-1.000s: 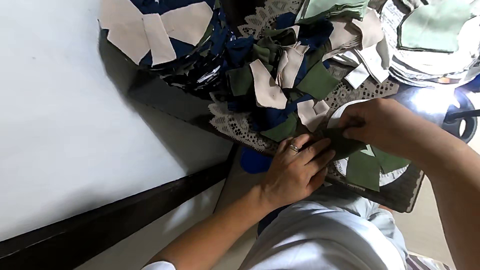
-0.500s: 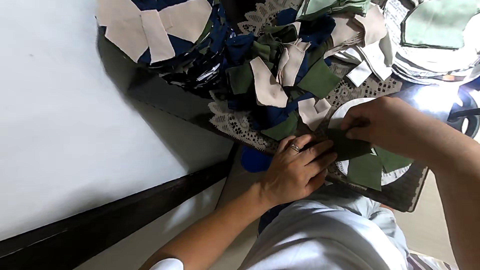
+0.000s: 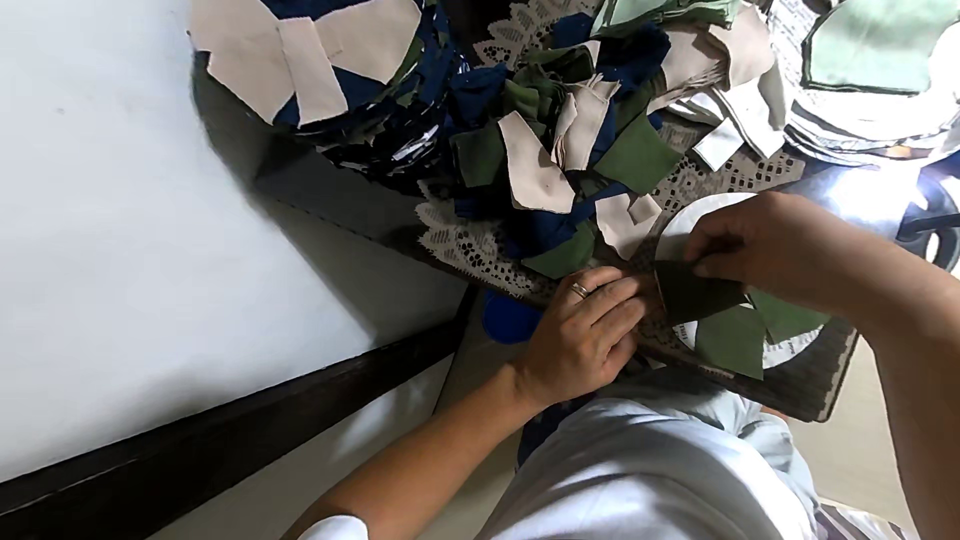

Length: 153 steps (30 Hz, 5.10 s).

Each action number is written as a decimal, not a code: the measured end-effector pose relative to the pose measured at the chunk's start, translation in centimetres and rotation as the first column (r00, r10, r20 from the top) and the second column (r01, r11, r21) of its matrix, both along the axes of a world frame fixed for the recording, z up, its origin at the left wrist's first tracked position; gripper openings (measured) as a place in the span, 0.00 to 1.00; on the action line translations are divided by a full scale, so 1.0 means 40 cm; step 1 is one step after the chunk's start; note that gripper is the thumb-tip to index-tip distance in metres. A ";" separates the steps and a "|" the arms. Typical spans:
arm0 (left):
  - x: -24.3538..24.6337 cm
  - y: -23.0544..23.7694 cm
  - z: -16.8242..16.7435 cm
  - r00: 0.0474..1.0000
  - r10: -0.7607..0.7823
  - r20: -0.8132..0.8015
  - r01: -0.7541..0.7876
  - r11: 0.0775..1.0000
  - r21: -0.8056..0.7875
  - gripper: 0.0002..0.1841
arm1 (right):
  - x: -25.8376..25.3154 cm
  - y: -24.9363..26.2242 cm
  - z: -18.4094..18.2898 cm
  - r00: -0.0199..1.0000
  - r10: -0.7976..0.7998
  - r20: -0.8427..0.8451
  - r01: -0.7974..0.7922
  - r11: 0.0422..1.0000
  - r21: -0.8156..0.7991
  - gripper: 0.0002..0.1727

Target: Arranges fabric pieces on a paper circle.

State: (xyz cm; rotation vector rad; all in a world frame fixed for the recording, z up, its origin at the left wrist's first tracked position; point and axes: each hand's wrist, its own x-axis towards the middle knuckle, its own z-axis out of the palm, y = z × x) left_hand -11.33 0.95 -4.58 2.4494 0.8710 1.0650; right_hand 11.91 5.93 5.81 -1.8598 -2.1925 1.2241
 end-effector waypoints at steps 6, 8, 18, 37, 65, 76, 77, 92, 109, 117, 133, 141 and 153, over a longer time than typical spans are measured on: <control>-0.002 0.001 -0.001 1.000 0.008 0.024 -0.008 1.000 0.026 0.10 | -0.005 -0.001 0.001 1.000 -0.009 -0.002 0.009 1.000 0.017 0.05; -0.002 0.000 -0.002 1.000 0.012 0.020 -0.012 1.000 0.029 0.10 | -0.007 -0.002 0.001 1.000 -0.005 -0.003 0.005 0.999 0.033 0.05; 0.001 0.001 -0.009 1.000 -0.012 0.015 0.011 0.999 0.051 0.11 | -0.012 -0.002 0.004 0.999 -0.044 0.008 0.044 0.999 -0.003 0.04; 0.010 -0.003 -0.016 0.989 -0.020 -0.150 0.040 0.990 0.132 0.16 | -0.015 -0.006 0.000 0.999 -0.034 0.014 0.033 0.999 0.035 0.04; 0.023 -0.005 0.031 0.994 0.110 0.028 -0.104 0.982 -0.156 0.10 | 0.192 -0.340 -0.156 0.781 -0.426 -0.456 0.623 0.478 0.619 0.12; 0.141 0.024 0.069 0.971 0.057 -0.234 -0.078 0.994 -0.082 0.14 | 0.074 -0.390 -0.188 0.652 -0.477 -0.589 0.752 0.305 0.584 0.10; 0.145 0.027 0.067 0.970 0.058 -0.238 -0.077 0.994 -0.073 0.14 | 0.063 -0.392 -0.184 0.703 -0.483 -0.522 0.696 0.318 0.644 0.10; 0.148 0.033 0.050 0.953 0.113 -0.282 -0.138 0.988 -0.069 0.15 | -0.035 -0.265 -0.153 0.839 -0.544 0.013 0.388 0.614 0.687 0.10; 0.128 0.147 0.152 0.936 0.130 -0.328 -0.175 0.978 -0.113 0.13 | -0.012 -0.291 -0.126 0.883 -0.458 -0.105 0.361 0.517 0.776 0.14; 0.187 0.300 0.232 0.814 0.106 -0.572 -0.227 0.963 -0.145 0.11 | -0.012 -0.317 -0.145 0.871 -0.466 -0.155 0.402 0.494 0.771 0.14; 0.143 0.395 0.249 0.966 0.080 -0.247 -0.216 0.774 -0.595 0.09 | -0.036 -0.283 -0.125 0.883 -0.420 -0.211 0.415 0.485 0.770 0.14; 0.062 0.264 0.329 0.914 0.221 0.340 0.256 0.335 -0.907 0.11 | -0.092 -0.177 -0.064 0.401 -0.369 -0.838 0.760 0.645 0.080 0.10; 0.068 0.069 0.187 0.870 0.276 0.409 0.324 0.305 -0.895 0.07 | -0.087 -0.260 -0.101 0.395 -0.412 -0.822 0.744 0.667 0.023 0.09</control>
